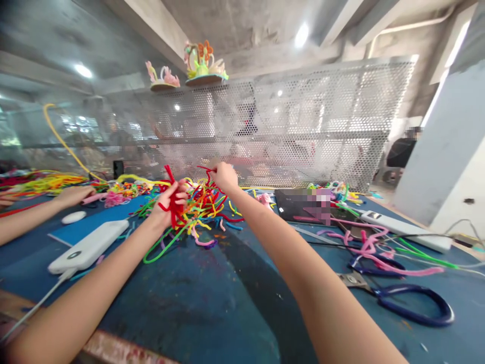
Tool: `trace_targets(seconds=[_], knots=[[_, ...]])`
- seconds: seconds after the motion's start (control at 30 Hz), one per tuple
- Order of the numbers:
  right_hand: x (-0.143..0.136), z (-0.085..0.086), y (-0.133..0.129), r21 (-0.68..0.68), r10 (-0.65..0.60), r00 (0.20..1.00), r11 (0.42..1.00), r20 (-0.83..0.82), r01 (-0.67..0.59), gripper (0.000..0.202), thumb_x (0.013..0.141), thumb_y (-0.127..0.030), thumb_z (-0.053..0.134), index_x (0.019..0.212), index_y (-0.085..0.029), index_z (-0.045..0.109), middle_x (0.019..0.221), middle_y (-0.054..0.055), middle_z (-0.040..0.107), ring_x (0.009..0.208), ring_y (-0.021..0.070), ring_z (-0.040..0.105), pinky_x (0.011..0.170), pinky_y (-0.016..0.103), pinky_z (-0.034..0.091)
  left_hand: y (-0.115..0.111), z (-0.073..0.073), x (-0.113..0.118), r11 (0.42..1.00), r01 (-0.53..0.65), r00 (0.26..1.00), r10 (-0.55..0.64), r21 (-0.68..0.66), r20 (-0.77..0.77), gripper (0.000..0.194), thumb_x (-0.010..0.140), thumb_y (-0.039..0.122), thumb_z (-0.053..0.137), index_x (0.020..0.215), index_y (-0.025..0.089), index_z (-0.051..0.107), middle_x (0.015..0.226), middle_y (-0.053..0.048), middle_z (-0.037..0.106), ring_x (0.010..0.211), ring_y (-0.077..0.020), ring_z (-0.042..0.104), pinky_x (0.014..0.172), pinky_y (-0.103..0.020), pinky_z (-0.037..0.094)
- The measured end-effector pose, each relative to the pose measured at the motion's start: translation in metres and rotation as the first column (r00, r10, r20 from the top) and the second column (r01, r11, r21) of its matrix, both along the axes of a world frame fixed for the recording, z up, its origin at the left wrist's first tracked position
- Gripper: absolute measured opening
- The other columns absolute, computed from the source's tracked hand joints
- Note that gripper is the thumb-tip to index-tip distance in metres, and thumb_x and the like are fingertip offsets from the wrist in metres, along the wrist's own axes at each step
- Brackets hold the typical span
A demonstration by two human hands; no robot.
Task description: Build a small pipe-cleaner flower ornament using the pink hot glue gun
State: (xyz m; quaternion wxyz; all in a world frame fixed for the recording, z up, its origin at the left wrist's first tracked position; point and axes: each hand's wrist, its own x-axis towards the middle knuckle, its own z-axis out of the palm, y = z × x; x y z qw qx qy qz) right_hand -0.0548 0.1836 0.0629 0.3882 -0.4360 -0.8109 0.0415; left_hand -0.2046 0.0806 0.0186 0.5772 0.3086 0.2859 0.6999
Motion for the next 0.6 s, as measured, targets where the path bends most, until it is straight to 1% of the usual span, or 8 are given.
trace_targets(seconds=[0.07,0.13,0.2,0.27,0.33,0.47,0.53,0.6], knots=[[0.005,0.008,-0.009,0.048,-0.017,0.998,0.999,-0.061,0.02,0.028,0.087,-0.028,0.047,0.101,-0.018,0.07,0.094,0.009,0.07,0.086,0.0176,0.062,0.075,0.026,0.044,0.002,-0.008,0.008,0.992,0.079,0.995,-0.084,-0.095,-0.052,0.017,0.089,0.013,0.049,0.093,0.012,0.065,0.071,-0.006,0.068,0.052,-0.0089,0.063,0.043,-0.013,0.047],[0.01,0.015,-0.016,0.085,0.001,0.995,0.996,-0.104,0.008,0.028,0.086,-0.028,0.048,0.099,-0.018,0.071,0.092,0.008,0.07,0.084,0.0168,0.062,0.075,0.026,0.044,0.006,-0.021,0.016,0.974,0.104,0.987,-0.126,-0.199,-0.101,0.018,0.085,0.007,0.051,0.096,0.01,0.065,0.079,-0.012,0.071,0.059,-0.0164,0.068,0.048,-0.021,0.054],[0.015,0.02,-0.021,0.1,0.036,0.992,0.995,-0.122,-0.024,0.025,0.083,-0.027,0.052,0.092,-0.017,0.072,0.083,0.007,0.069,0.078,0.0161,0.06,0.072,0.026,0.043,0.012,-0.033,0.022,0.964,0.077,0.985,-0.113,-0.255,-0.128,0.018,0.084,0.007,0.053,0.098,0.012,0.064,0.084,-0.013,0.072,0.061,-0.0189,0.07,0.049,-0.024,0.055],[0.021,0.024,-0.023,0.114,0.056,0.988,0.993,-0.146,-0.04,0.023,0.081,-0.027,0.054,0.087,-0.016,0.073,0.076,0.006,0.068,0.072,0.0152,0.058,0.07,0.026,0.043,0.018,-0.04,0.024,0.96,0.023,0.987,-0.066,-0.279,-0.144,0.017,0.085,0.009,0.054,0.099,0.013,0.062,0.085,-0.011,0.072,0.06,-0.0181,0.07,0.049,-0.024,0.056],[0.029,0.028,-0.025,0.169,0.055,0.973,0.985,-0.223,-0.017,0.024,0.082,-0.025,0.051,0.087,-0.015,0.072,0.075,0.005,0.066,0.07,0.0141,0.056,0.07,0.026,0.042,0.021,-0.043,0.023,0.955,-0.022,0.987,-0.026,-0.294,-0.158,0.015,0.087,0.01,0.052,0.098,0.013,0.061,0.081,-0.01,0.072,0.059,-0.0171,0.07,0.049,-0.023,0.056],[0.048,0.037,-0.026,0.304,0.035,0.916,0.948,-0.4,0.096,0.028,0.086,-0.024,0.043,0.092,-0.013,0.069,0.081,0.005,0.065,0.073,0.0135,0.055,0.073,0.026,0.041,0.021,-0.041,0.024,0.949,-0.075,0.979,0.011,-0.308,-0.205,0.017,0.089,0.008,0.045,0.094,0.011,0.061,0.067,-0.009,0.07,0.055,-0.017,0.069,0.045,-0.021,0.054],[0.057,0.04,-0.026,0.266,0.033,0.936,0.962,-0.351,0.066,0.027,0.085,-0.022,0.045,0.092,-0.011,0.069,0.08,0.006,0.065,0.073,0.0132,0.055,0.073,0.026,0.041,0.018,-0.038,0.027,0.95,-0.11,0.97,0.037,-0.293,-0.241,0.015,0.087,0.007,0.047,0.091,0.01,0.062,0.059,-0.007,0.068,0.049,-0.0166,0.067,0.041,-0.021,0.052],[0.064,0.038,-0.025,0.115,0.073,0.981,0.992,-0.181,-0.053,0.023,0.081,-0.021,0.051,0.086,-0.01,0.07,0.071,0.005,0.064,0.066,0.0124,0.055,0.068,0.025,0.04,0.014,-0.032,0.028,0.954,-0.161,0.955,0.086,-0.254,-0.284,0.011,0.083,0.005,0.053,0.086,0.01,0.062,0.051,-0.004,0.063,0.04,-0.015,0.062,0.037,-0.019,0.048]])
